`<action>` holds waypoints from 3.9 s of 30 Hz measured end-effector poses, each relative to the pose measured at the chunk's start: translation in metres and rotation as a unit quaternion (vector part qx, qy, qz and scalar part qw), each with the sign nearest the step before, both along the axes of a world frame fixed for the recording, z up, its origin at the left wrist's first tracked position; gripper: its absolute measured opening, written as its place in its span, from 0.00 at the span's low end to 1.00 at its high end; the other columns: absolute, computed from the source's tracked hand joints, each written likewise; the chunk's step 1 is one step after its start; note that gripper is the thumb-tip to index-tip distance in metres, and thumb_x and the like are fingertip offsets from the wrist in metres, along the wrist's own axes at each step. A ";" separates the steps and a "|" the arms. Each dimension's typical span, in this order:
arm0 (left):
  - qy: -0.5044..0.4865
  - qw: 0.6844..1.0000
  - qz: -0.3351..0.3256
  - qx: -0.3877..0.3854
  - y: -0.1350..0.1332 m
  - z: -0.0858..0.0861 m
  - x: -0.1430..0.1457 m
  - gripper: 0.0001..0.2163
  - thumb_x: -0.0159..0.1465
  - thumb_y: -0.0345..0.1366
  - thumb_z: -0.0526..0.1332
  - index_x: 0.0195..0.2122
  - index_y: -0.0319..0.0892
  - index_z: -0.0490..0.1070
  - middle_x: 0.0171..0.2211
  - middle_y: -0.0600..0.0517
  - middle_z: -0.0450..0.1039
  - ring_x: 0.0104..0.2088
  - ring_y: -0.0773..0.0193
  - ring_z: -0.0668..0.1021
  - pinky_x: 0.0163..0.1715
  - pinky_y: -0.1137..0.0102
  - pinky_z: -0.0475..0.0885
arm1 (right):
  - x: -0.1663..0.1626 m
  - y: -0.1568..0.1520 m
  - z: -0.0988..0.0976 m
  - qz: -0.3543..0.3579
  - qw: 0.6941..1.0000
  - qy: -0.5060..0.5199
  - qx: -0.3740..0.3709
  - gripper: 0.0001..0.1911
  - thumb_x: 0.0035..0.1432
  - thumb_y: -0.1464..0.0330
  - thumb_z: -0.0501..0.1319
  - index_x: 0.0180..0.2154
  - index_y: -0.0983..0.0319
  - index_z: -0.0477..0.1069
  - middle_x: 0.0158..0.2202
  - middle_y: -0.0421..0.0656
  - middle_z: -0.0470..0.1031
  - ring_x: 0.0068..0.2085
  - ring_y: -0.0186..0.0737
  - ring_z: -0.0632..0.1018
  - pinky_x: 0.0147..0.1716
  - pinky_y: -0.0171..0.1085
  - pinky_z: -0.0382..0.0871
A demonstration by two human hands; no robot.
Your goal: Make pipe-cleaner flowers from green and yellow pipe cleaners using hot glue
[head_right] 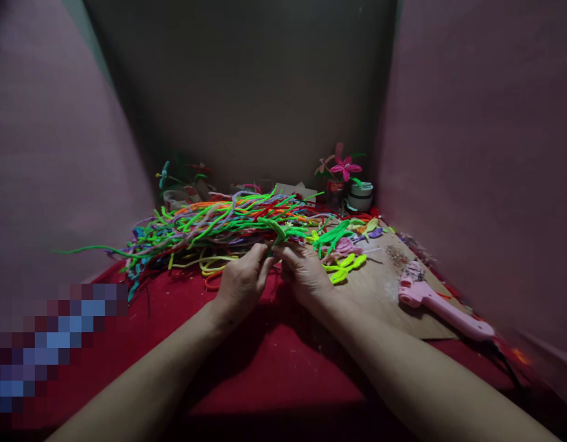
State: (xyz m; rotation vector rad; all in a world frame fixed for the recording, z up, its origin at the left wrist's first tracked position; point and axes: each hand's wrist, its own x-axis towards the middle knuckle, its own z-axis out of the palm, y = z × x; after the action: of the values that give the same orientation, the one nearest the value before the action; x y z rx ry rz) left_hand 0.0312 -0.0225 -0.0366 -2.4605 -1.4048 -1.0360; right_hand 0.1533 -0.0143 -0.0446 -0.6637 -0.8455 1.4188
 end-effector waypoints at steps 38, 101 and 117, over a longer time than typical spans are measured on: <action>-0.209 0.968 -0.092 -0.104 -0.002 0.007 0.000 0.06 0.61 0.35 0.53 0.32 0.44 0.68 0.24 0.55 0.66 0.23 0.69 0.66 0.28 0.75 0.60 | 0.006 -0.001 0.003 0.022 0.998 -0.036 0.052 0.08 0.44 0.67 0.65 0.30 0.61 0.74 0.14 0.32 0.54 0.18 0.26 0.51 0.16 0.31 0.42; -0.633 0.492 -0.278 -0.529 -0.010 0.051 -0.019 0.02 0.57 0.28 0.60 0.32 0.36 0.69 0.23 0.53 0.69 0.20 0.73 0.72 0.17 0.80 0.67 | 0.008 -0.028 0.027 -0.148 0.902 -0.257 0.314 0.05 0.52 0.72 0.62 0.25 0.60 0.71 0.27 0.37 0.69 0.31 0.33 0.69 0.33 0.34 0.63; -0.551 0.652 -0.262 -0.450 -0.019 0.061 -0.020 0.06 0.55 0.33 0.59 0.24 0.37 0.66 0.16 0.54 0.66 0.13 0.70 0.68 0.08 0.76 0.63 | 0.010 -0.024 0.019 -0.087 0.947 -0.230 0.208 0.11 0.52 0.66 0.62 0.21 0.62 0.67 0.26 0.39 0.66 0.33 0.37 0.69 0.36 0.37 0.64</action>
State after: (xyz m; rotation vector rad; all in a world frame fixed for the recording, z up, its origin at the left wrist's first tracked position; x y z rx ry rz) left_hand 0.0113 -0.0416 0.0247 -3.0618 -1.7309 -2.9875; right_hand 0.1633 -0.0383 -0.0258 -0.7303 -1.3722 0.8900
